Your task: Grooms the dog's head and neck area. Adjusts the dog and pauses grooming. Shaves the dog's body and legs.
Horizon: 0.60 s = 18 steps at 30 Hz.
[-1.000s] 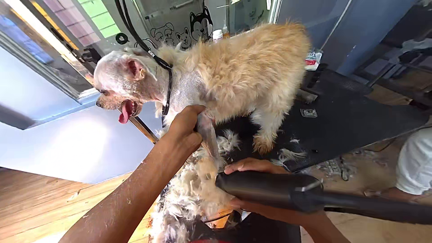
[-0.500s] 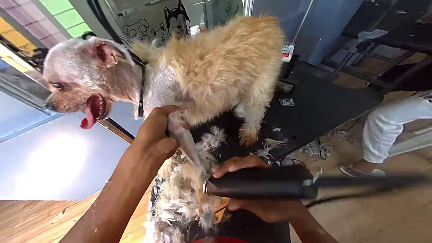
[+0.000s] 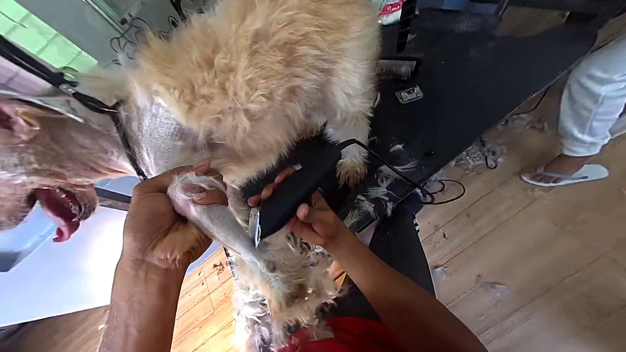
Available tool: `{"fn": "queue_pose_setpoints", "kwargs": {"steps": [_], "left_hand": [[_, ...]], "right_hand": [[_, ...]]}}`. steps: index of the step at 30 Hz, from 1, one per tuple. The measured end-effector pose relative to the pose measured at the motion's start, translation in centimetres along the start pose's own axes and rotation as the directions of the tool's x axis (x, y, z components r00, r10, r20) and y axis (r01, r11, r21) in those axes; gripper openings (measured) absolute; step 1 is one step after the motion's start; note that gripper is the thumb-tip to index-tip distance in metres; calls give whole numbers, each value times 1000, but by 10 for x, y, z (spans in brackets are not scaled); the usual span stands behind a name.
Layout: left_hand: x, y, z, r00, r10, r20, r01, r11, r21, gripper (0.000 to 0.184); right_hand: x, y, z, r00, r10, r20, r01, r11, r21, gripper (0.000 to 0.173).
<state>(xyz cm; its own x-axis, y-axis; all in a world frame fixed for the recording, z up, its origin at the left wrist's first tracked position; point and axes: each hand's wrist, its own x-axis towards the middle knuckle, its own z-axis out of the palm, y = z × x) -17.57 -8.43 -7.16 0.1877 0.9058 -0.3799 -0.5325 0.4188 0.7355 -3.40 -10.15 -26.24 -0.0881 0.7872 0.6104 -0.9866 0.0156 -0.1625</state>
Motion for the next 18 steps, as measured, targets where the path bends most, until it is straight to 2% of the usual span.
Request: {"fn": "queue_pose_setpoints", "kwargs": {"steps": [3, 7, 9, 12, 16, 18], "left_hand": [[0, 1, -1, 999, 10, -37, -10, 1000, 4, 26], [2, 1, 5, 995, 65, -76, -63, 998, 26, 25], [4, 3, 8, 993, 89, -77, -85, 995, 56, 25], [6, 2, 11, 996, 76, -39, -73, 995, 74, 21], [5, -3, 9, 1000, 27, 9, -27, 999, 36, 19], [3, -4, 5, 997, 2, 76, -1, 1000, -4, 20]], "right_hand": [[-19, -1, 0, 1000, -13, 18, 13, 1000, 10, 47], [-40, -10, 11, 998, -64, -2, 64, 992, -112, 48], [-54, -17, 14, 1000, -9, 26, 13, 981, -192, 53], [-62, -29, 15, 993, 69, 99, -45, 974, -221, 52], [-32, -38, 21, 989, -134, -58, 114, 958, -264, 46], [-9, -35, 18, 971, -213, -105, 187, 958, -216, 43]]}}
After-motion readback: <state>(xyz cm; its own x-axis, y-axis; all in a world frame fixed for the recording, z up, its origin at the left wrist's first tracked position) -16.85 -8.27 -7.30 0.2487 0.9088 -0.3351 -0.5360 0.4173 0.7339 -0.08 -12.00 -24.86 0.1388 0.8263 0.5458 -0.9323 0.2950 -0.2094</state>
